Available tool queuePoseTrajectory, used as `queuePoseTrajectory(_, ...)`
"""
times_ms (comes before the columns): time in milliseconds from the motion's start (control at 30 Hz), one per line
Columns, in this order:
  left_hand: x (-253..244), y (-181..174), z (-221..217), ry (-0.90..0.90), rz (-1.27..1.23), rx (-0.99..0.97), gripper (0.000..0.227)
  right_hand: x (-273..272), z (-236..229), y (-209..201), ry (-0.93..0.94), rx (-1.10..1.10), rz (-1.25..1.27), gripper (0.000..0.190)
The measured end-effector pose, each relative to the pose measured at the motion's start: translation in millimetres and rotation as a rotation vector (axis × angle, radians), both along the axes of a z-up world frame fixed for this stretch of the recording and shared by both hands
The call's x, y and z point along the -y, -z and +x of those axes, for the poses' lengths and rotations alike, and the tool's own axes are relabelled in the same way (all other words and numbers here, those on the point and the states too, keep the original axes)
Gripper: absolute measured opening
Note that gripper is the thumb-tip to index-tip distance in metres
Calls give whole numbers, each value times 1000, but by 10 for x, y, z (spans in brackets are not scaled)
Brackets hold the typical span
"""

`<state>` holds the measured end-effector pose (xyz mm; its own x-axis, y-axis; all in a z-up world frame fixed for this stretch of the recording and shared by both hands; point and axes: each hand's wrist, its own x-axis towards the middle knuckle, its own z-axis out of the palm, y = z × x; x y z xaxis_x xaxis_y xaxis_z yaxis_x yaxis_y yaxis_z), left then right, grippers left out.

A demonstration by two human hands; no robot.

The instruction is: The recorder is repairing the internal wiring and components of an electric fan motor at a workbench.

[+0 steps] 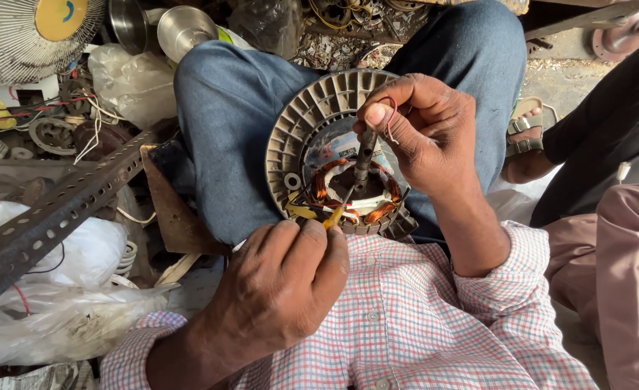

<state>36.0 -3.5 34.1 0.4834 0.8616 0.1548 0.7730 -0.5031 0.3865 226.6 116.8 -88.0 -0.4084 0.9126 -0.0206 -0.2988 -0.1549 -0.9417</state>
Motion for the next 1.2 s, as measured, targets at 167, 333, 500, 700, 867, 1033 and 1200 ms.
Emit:
queuePoseTrajectory(167, 15, 84, -7, 41, 0, 31, 11, 7, 9, -25, -2, 72, 37, 7)
queuePoseTrajectory(333, -34, 49, -1, 56, -28, 19, 12, 19, 15, -34, -4, 64, 23, 7)
queuePoseTrajectory(500, -70, -7, 64, 78, -17, -4, 11, 30, 22, -44, -14, 59, 31, 7)
queuePoseTrajectory(700, -94, -64, 96, 103, -58, -34, 11, 19, 30, -60, -19, 46, 25, 8)
queuePoseTrajectory(867, -55, -24, 77, 62, 15, -46, 11, 0, 19, -59, -39, 69, 63, 11)
queuePoseTrajectory(1033, -59, -43, 105, 69, 1, -60, 11, -15, 35, -92, -56, 90, 106, 13)
queuePoseTrajectory(1200, -48, -30, 153, 76, -75, -67, 9, -19, 66, -122, -88, 144, 173, 14)
